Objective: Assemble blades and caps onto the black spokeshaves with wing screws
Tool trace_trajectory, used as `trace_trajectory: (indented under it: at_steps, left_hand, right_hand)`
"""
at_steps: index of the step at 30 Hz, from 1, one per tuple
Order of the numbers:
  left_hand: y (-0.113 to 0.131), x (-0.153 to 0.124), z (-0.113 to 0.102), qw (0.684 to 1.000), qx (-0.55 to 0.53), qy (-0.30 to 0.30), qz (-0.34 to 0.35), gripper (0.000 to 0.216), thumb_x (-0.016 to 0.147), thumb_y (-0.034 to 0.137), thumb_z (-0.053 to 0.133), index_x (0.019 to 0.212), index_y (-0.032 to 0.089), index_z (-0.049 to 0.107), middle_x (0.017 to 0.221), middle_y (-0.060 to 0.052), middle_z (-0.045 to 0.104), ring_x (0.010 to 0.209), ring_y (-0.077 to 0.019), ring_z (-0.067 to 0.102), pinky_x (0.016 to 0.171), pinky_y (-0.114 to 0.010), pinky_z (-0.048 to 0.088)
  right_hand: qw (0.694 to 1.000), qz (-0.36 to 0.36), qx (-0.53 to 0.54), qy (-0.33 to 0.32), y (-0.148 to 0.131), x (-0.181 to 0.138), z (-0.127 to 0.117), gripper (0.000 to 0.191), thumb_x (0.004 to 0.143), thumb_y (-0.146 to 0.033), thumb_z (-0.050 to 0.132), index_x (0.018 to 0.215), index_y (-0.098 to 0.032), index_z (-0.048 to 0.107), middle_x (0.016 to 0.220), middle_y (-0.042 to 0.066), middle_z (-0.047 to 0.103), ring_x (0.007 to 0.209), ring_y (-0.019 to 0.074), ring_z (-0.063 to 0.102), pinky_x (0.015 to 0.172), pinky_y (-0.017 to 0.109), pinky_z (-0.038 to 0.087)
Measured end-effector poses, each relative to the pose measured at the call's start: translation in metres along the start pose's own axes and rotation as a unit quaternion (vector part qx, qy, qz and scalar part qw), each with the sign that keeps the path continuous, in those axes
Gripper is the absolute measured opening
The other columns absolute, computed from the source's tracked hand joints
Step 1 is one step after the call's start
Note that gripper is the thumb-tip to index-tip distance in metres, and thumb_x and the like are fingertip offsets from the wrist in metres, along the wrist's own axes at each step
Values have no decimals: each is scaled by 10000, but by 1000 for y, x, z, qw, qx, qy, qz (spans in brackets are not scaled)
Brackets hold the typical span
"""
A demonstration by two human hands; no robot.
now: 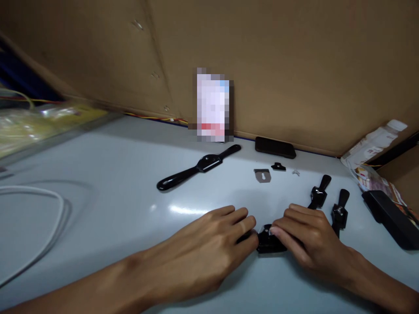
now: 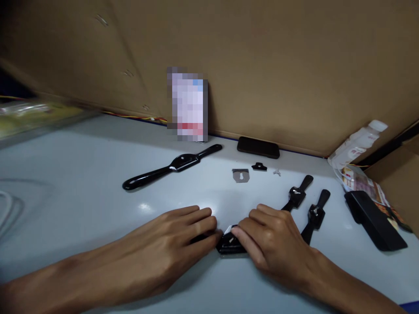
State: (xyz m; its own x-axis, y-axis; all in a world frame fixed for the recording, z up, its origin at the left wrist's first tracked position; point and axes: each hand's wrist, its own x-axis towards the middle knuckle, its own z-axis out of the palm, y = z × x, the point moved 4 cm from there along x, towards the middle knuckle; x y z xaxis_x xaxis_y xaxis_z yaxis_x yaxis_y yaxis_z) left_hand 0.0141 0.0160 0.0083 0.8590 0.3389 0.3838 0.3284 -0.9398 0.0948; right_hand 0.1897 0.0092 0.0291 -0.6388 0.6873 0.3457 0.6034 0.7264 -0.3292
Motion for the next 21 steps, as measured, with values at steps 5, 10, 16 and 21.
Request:
trace_trajectory:
  at_steps: [5, 10, 16, 21]
  left_hand:
    - [0, 1, -1, 1000, -10, -5, 0, 143, 828, 23, 577, 848, 164, 575, 812, -12, 564, 707, -191, 455, 633, -331, 346]
    - [0, 1, -1, 1000, -2, -14, -5, 151, 821, 13, 559, 842, 163, 570, 812, -17, 566, 710, -191, 459, 636, -328, 347]
    - [-1, -1, 4, 1000, 11, -20, -13, 153, 887, 40, 493, 926, 152, 590, 822, -38, 580, 726, -205, 485, 657, -329, 389]
    - [-1, -1, 2, 1000, 11, 0, -19, 170, 926, 58, 471, 1004, 144, 595, 829, -44, 607, 728, -207, 524, 666, -328, 446]
  right_hand:
    - [999, -16, 39, -22, -1, 1, 2, 348, 1053, -263, 470, 825, -146, 704, 638, 6, 554, 618, 133, 486, 591, 282, 354]
    - [1000, 7, -9, 12, 6, 1, -2, 383, 1056, -254, 455, 751, -142, 658, 653, 14, 545, 611, 133, 462, 592, 293, 341]
    - [1000, 10, -3, -6, 13, -5, -10, 336, 1059, -242, 441, 837, -140, 672, 694, 14, 572, 627, 129, 487, 606, 286, 348]
    - [999, 9, -34, -33, 12, -10, -10, 345, 1062, -240, 410, 884, -154, 692, 729, 31, 612, 652, 150, 520, 605, 302, 347]
